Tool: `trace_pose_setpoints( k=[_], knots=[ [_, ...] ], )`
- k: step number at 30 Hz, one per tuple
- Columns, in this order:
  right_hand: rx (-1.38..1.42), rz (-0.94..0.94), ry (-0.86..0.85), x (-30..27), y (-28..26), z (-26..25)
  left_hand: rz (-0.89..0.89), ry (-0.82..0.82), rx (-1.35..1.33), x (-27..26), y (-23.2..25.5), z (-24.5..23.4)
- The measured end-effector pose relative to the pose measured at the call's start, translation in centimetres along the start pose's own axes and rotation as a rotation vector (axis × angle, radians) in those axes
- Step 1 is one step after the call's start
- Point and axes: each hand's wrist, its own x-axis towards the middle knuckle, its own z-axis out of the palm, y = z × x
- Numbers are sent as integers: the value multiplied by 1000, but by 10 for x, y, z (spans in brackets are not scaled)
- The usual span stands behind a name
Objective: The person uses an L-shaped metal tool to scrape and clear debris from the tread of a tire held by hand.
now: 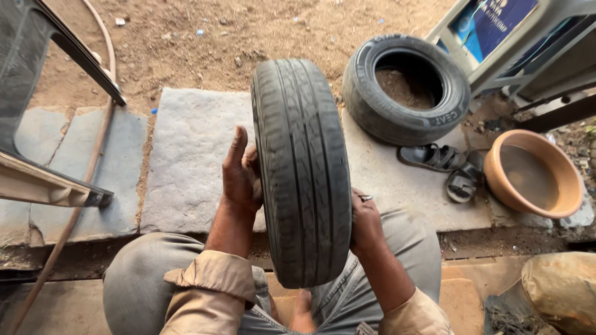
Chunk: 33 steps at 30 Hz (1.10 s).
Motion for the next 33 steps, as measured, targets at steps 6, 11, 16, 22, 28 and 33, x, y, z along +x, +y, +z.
trace_pose_setpoints(
  k=[6, 11, 16, 22, 28, 33],
  knots=[
    [19, -60, -9, 23, -7, 14, -105, 246, 202, 15, 2, 5],
    [-255, -139, -45, 47, -16, 22, -139, 298, 235, 20, 1, 4],
    [-5, -72, 112, 57, -9, 16, -154, 235, 176, 20, -2, -7],
    [-98, 15, -172, 72, 50, -43, -128, 245, 157, 21, -9, -10],
    [22, 8, -160, 47, 36, -19, -91, 160, 110, 20, -9, -12],
    [-68, 27, -120, 29, 14, -13, -65, 145, 107, 11, -5, -3]
  ],
)
